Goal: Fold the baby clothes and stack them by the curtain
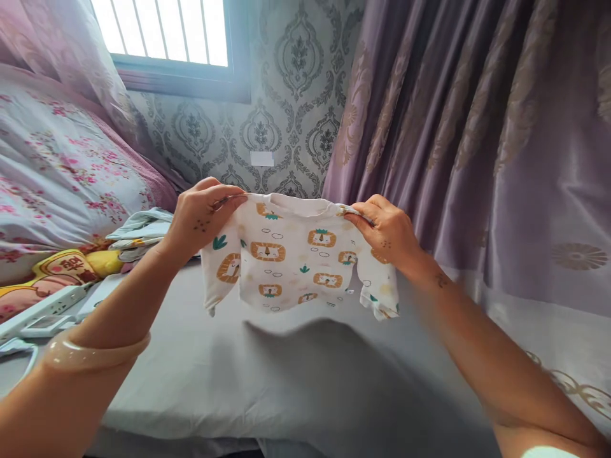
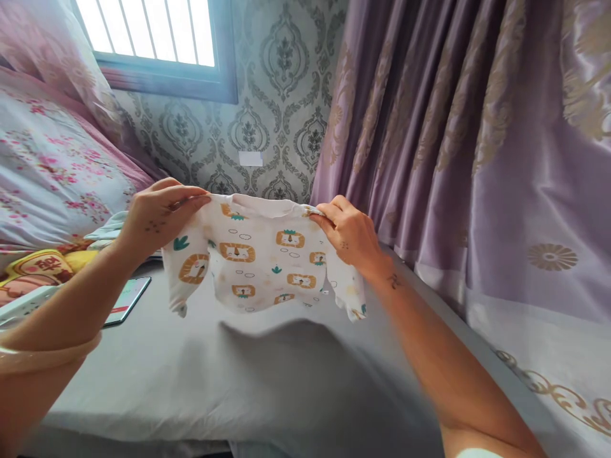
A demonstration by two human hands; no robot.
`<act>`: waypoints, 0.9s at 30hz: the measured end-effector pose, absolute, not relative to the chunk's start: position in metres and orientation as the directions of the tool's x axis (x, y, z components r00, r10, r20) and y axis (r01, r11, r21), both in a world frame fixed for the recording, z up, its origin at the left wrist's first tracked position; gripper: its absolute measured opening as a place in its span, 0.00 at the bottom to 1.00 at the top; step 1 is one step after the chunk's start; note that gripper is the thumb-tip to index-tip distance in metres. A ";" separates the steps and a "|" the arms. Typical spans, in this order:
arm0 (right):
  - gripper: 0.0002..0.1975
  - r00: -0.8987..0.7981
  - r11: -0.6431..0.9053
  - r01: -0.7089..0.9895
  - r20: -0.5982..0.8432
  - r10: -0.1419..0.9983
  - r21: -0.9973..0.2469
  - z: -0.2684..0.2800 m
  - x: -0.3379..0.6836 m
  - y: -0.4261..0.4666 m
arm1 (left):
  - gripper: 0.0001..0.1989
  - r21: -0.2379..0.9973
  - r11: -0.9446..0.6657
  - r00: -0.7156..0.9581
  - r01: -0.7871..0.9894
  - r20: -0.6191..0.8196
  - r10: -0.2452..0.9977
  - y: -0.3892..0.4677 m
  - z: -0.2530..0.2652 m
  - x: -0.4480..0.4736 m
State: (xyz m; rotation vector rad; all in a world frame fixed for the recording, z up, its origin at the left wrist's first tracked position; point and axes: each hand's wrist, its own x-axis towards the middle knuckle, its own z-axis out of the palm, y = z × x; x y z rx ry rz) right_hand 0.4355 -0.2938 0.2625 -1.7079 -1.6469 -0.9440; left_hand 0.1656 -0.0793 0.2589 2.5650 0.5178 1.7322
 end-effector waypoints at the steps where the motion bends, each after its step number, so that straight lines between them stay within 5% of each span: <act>1: 0.22 -0.006 -0.062 0.997 0.801 0.599 0.054 0.267 0.432 -0.297 | 0.11 0.199 -0.944 0.341 0.263 0.896 0.284 -0.082 0.263 0.162; 6: 0.22 0.062 -0.076 0.997 0.733 0.677 -0.014 0.276 0.432 -0.290 | 0.14 0.252 -0.928 0.390 0.275 0.853 0.348 -0.069 0.272 0.165; 11: 0.15 0.163 -0.169 0.984 0.628 0.761 -0.051 0.238 0.455 -0.256 | 0.15 0.277 -0.923 0.522 0.268 0.763 0.381 -0.028 0.226 0.198; 18: 0.14 0.301 -0.335 0.942 0.431 0.851 0.004 0.174 0.476 -0.219 | 0.19 0.299 -0.869 0.637 0.394 0.593 0.493 0.002 0.143 0.243; 27: 0.16 0.347 -0.386 0.921 0.353 0.869 0.044 0.145 0.494 -0.200 | 0.17 0.313 -0.828 0.646 0.466 0.519 0.560 0.017 0.115 0.270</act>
